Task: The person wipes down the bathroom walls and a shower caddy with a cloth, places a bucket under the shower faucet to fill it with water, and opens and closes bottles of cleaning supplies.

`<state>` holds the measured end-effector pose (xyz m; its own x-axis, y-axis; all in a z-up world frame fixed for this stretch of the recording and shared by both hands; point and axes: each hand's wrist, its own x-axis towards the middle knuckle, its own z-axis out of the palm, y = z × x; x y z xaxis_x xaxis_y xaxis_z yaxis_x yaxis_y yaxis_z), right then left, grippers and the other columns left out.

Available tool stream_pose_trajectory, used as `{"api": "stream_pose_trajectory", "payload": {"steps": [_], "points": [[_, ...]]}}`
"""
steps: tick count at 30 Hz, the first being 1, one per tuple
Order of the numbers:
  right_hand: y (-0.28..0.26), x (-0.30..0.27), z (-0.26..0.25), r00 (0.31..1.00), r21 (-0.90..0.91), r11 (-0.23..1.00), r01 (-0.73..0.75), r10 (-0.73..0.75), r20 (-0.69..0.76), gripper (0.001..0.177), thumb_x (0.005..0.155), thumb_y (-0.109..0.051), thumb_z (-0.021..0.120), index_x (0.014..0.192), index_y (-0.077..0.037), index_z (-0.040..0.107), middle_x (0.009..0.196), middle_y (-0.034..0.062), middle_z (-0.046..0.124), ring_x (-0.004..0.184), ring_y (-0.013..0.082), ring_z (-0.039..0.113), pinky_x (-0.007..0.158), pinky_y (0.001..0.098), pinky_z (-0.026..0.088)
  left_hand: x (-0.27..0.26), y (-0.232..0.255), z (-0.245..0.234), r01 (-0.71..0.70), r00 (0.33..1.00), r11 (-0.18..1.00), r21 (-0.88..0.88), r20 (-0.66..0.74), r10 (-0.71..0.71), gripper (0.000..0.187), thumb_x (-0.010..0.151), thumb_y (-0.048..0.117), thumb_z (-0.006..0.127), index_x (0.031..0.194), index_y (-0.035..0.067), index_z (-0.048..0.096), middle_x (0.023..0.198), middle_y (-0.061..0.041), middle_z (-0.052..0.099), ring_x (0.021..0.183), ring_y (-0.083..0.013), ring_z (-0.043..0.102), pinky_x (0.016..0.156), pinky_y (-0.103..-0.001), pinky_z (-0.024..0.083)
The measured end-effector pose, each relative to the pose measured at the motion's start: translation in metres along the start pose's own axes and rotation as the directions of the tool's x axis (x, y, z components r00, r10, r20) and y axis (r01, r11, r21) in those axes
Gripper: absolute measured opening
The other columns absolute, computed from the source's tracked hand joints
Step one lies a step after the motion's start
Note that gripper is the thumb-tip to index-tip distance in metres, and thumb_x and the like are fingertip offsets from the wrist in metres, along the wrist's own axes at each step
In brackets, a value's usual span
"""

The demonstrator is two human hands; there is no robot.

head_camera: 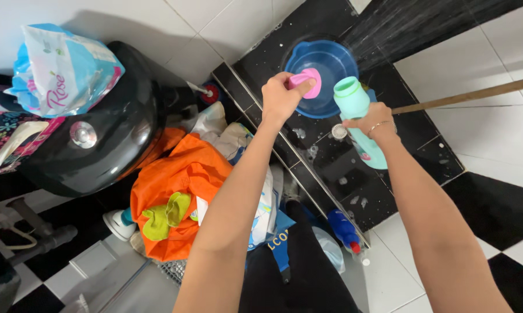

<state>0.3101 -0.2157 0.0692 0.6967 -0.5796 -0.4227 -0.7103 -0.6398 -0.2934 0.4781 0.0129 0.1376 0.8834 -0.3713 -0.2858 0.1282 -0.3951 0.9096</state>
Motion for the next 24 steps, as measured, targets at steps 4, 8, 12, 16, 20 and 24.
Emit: {"api": "stream_pose_trajectory", "payload": {"steps": [4,8,12,16,20,24], "points": [[-0.005,0.001,-0.01,0.991,0.049,0.993,-0.104,0.099,0.088,0.069,0.059,-0.042,0.097,0.112,-0.003,0.076,0.11,0.0221,0.075,0.1,0.0343,0.074,0.09,0.0432,0.057,0.0,-0.006,-0.004,-0.005,0.999,1.0,-0.023,-0.032,0.004,0.047,0.07,0.041,0.087,0.097,0.002,0.078,0.078,-0.009,0.077,0.069,-0.015,0.073,0.069,-0.031,0.058],[-0.007,0.005,-0.011,0.989,0.048,0.991,-0.127,0.122,0.08,0.071,0.06,-0.041,0.098,0.112,0.001,0.074,0.11,0.0232,0.074,0.1,0.0342,0.074,0.09,0.042,0.057,-0.001,-0.01,-0.005,0.011,0.998,1.0,-0.024,-0.06,-0.012,0.048,0.071,0.04,0.087,0.1,0.002,0.078,0.079,-0.009,0.078,0.07,-0.0147,0.073,0.069,-0.031,0.058],[-0.001,0.009,-0.007,0.987,0.036,0.991,-0.132,0.128,0.102,0.074,0.062,-0.041,0.098,0.112,0.006,0.073,0.111,0.025,0.074,0.101,0.0343,0.074,0.092,0.0414,0.057,-0.001,-0.013,-0.005,0.01,0.998,0.998,-0.066,-0.062,-0.014,0.048,0.071,0.04,0.088,0.099,0.002,0.078,0.08,-0.009,0.078,0.07,-0.0144,0.074,0.069,-0.03,0.059],[-0.002,0.013,-0.002,0.979,-0.011,0.986,-0.165,0.165,0.123,0.075,0.062,-0.044,0.098,0.114,0.003,0.073,0.114,0.0243,0.072,0.103,0.0341,0.073,0.092,0.042,0.056,0.002,-0.011,-0.006,-0.01,0.997,0.998,-0.063,-0.071,0.005,0.047,0.071,0.039,0.088,0.099,0.002,0.078,0.08,-0.009,0.078,0.07,-0.0147,0.073,0.069,-0.03,0.059],[-0.004,0.014,-0.004,0.976,0.0,0.99,-0.141,0.139,0.168,0.073,0.062,-0.043,0.097,0.115,0.001,0.074,0.114,0.0234,0.074,0.104,0.034,0.074,0.093,0.0418,0.057,0.0,-0.013,-0.005,-0.006,0.998,1.0,-0.03,-0.064,0.004,0.047,0.071,0.039,0.088,0.099,0.002,0.078,0.078,-0.01,0.077,0.069,-0.0157,0.072,0.069,-0.031,0.058],[-0.009,0.009,-0.007,0.974,0.043,0.979,-0.199,0.193,0.123,0.071,0.062,-0.041,0.097,0.115,0.0,0.074,0.114,0.0229,0.073,0.104,0.0339,0.073,0.092,0.0427,0.056,-0.001,-0.018,-0.004,-0.028,0.998,0.996,-0.083,-0.067,0.023,0.047,0.072,0.038,0.087,0.099,0.002,0.078,0.08,-0.01,0.079,0.071,-0.016,0.074,0.07,-0.031,0.059]]}}
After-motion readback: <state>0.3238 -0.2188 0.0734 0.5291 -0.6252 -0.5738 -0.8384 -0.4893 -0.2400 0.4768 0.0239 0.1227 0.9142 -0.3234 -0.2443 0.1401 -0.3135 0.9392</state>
